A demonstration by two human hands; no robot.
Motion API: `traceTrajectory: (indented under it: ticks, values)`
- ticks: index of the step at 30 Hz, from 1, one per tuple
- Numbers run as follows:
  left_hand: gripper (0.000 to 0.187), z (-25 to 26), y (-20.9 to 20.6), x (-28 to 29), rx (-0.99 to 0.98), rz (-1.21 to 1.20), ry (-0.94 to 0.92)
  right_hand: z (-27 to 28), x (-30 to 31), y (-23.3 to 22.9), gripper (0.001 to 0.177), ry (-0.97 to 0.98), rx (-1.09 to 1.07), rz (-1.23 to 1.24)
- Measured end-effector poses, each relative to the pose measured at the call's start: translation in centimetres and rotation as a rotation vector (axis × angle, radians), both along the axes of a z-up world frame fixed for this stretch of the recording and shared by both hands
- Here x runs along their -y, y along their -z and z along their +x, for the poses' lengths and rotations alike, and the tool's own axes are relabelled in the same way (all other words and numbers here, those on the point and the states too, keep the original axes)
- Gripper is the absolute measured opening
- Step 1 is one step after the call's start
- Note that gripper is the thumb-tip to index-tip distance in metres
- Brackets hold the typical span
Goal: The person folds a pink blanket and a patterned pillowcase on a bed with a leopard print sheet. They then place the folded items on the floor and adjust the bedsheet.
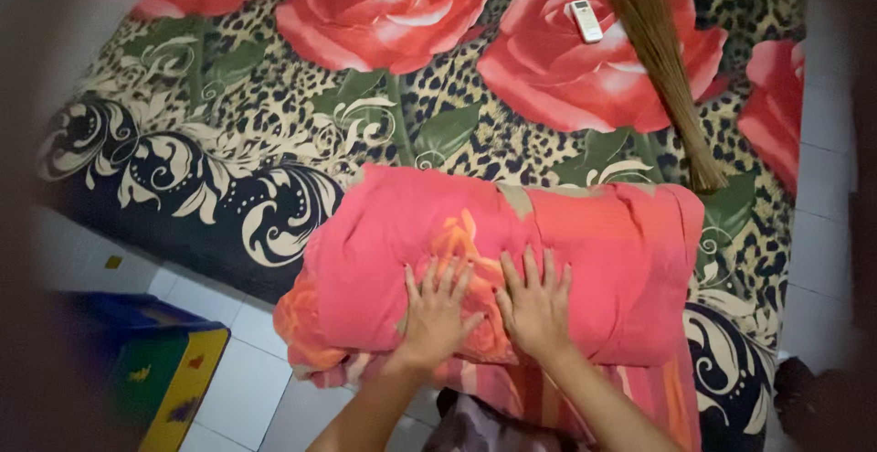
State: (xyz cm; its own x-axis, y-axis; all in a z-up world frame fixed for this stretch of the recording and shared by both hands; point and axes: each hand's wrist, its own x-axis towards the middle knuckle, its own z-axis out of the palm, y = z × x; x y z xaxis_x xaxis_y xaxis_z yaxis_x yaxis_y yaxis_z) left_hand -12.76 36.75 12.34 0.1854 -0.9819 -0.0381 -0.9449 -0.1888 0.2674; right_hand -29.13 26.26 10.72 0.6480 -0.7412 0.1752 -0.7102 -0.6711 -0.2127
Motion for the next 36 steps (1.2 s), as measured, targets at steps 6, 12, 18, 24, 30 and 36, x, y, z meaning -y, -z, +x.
traceTrajectory:
  ticks: [6,12,18,24,30,36]
  values:
    - [0.07,-0.6,-1.7,1.7,0.043,-0.126,-0.113,-0.8,-2.2,-1.2,0.06,0.009,0.007,-0.072]
    - [0.078,1.3,-0.7,3.8,-0.001,-0.098,-0.125,1.2,6.6,-6.3,0.048,0.066,-0.154,0.409]
    - [0.075,-2.2,2.7,0.8,0.004,-0.214,-0.392,7.5,9.7,-4.1,0.076,-0.117,-0.168,0.118]
    - [0.108,-9.3,11.3,-3.2,-0.583,-0.483,-1.381,8.0,17.4,-2.7,0.09,-0.275,-0.178,0.855]
    - [0.054,-13.2,18.4,-4.3,-1.564,-1.349,-1.414,8.6,19.6,-0.9,0.106,-0.575,-0.024,0.859]
    - [0.043,-13.7,22.0,-6.7,-1.781,-1.197,-1.571,7.9,17.1,-3.1,0.099,-0.418,-0.134,0.658]
